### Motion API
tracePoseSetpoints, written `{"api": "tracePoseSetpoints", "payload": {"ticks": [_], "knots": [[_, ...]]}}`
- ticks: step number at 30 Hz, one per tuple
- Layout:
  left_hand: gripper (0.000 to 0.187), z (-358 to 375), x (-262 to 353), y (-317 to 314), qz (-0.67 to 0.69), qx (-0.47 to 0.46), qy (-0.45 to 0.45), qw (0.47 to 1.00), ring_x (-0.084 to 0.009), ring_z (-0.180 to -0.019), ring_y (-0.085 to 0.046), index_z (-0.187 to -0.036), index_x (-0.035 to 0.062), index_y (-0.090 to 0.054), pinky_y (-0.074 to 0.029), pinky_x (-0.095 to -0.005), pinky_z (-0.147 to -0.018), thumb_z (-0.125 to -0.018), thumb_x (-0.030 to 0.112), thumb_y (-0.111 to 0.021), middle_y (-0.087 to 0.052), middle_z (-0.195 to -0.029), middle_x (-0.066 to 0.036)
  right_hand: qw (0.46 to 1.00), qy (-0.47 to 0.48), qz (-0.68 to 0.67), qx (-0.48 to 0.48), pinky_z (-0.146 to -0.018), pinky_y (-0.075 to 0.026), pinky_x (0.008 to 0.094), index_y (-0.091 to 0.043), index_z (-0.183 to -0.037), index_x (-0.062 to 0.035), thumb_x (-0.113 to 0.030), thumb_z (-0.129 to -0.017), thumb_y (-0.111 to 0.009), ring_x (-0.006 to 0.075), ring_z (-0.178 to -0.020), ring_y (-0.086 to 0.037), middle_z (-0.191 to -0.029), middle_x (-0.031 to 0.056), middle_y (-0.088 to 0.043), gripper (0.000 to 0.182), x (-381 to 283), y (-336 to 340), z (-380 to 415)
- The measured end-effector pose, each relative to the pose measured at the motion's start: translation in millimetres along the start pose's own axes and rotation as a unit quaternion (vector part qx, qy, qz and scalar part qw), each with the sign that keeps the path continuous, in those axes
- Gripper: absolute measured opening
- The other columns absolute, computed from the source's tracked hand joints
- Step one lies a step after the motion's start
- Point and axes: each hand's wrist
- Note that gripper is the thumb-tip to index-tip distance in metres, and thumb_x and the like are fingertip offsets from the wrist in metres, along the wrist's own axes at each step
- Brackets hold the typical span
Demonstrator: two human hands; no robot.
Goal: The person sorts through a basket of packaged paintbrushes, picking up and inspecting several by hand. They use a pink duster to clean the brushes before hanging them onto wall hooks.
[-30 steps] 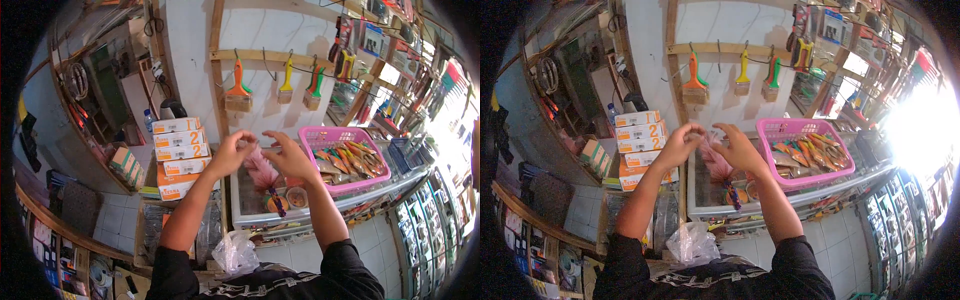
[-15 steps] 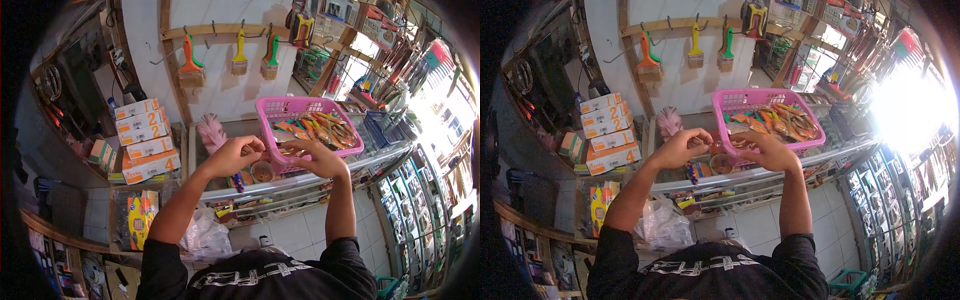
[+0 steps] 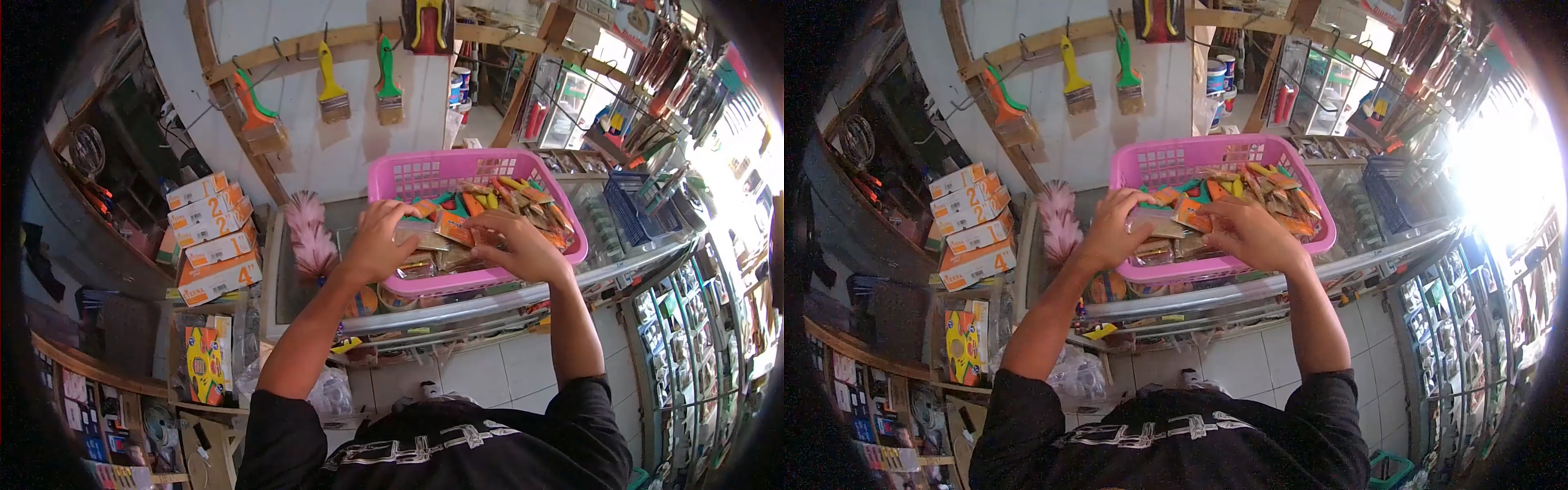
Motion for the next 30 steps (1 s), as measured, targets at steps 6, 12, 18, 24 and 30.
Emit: {"api": "tracePoseSetpoints", "payload": {"ticks": [6, 12, 18, 24, 30], "knots": [[0.082, -1.3, 23.7, 4.0, -0.183, -0.051, 0.014, 0.982, -0.0348, -0.142, -0.043, -0.148, 0.0129, -0.051, -0.029, -0.0491, -0.119, -0.076, 0.028, -0.087, -0.061, -0.137, -0.016, 0.989, 0.1, 0.04, -0.103, -0.111, -0.044, 0.0472, -0.064, -0.135, -0.0037, -0.021, -0.087, -0.08, 0.0388, -0.13, -0.056, -0.135, 0.0184, -0.062, 0.053, 15.9, -4.9, -42.6], [0.082, -9.9, 33.2, 3.6, -0.19, -0.119, 0.087, 0.971, -0.0304, -0.143, -0.045, -0.15, 0.0141, -0.052, -0.019, -0.0551, -0.123, -0.076, 0.02, -0.087, -0.064, -0.137, -0.011, 0.956, 0.141, 0.132, -0.219, -0.114, -0.043, 0.0479, -0.051, -0.149, -0.0078, -0.023, -0.085, -0.083, 0.0382, -0.134, -0.051, -0.14, 0.017, -0.056, 0.073, 41.4, -19.2, -82.4], [0.073, -7.3, 23.3, 0.6, -0.162, -0.094, 0.089, 0.978, -0.0283, -0.141, -0.047, -0.145, 0.0135, -0.057, -0.02, -0.0539, -0.123, -0.078, 0.012, -0.083, -0.065, -0.135, -0.01, 0.952, 0.165, 0.141, -0.217, -0.113, -0.044, 0.052, -0.046, -0.154, -0.009, -0.019, -0.081, -0.082, 0.0415, -0.129, -0.05, -0.139, 0.0156, -0.056, 0.082, 59.3, -36.5, -103.2], [0.069, -5.3, 27.8, 3.9, -0.099, -0.012, 0.074, 0.992, -0.0298, -0.138, -0.049, -0.142, 0.0144, -0.059, -0.027, -0.0498, -0.12, -0.078, 0.008, -0.083, -0.062, -0.135, -0.01, 0.957, 0.178, 0.135, -0.183, -0.111, -0.044, 0.0521, -0.05, -0.152, -0.0109, -0.007, -0.081, -0.073, 0.0411, -0.123, -0.052, -0.138, 0.0156, -0.06, 0.075, 59.6, -34.8, -104.6], [0.074, -3.3, 27.3, 2.6, 0.059, 0.053, 0.116, 0.99, -0.0304, -0.131, -0.056, -0.147, 0.0144, -0.053, -0.041, -0.0448, -0.115, -0.081, 0.005, -0.085, -0.061, -0.136, -0.011, 0.966, 0.214, 0.081, -0.121, -0.107, -0.044, 0.0501, -0.06, -0.143, -0.008, -0.003, -0.083, -0.069, 0.0387, -0.117, -0.056, -0.129, 0.0146, -0.068, 0.061, 55.0, -21.6, -106.6]]}}
Point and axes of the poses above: each hand's wrist, its own z-axis away from the middle knuckle, its own y-axis out of the back of the hand, x = y × z
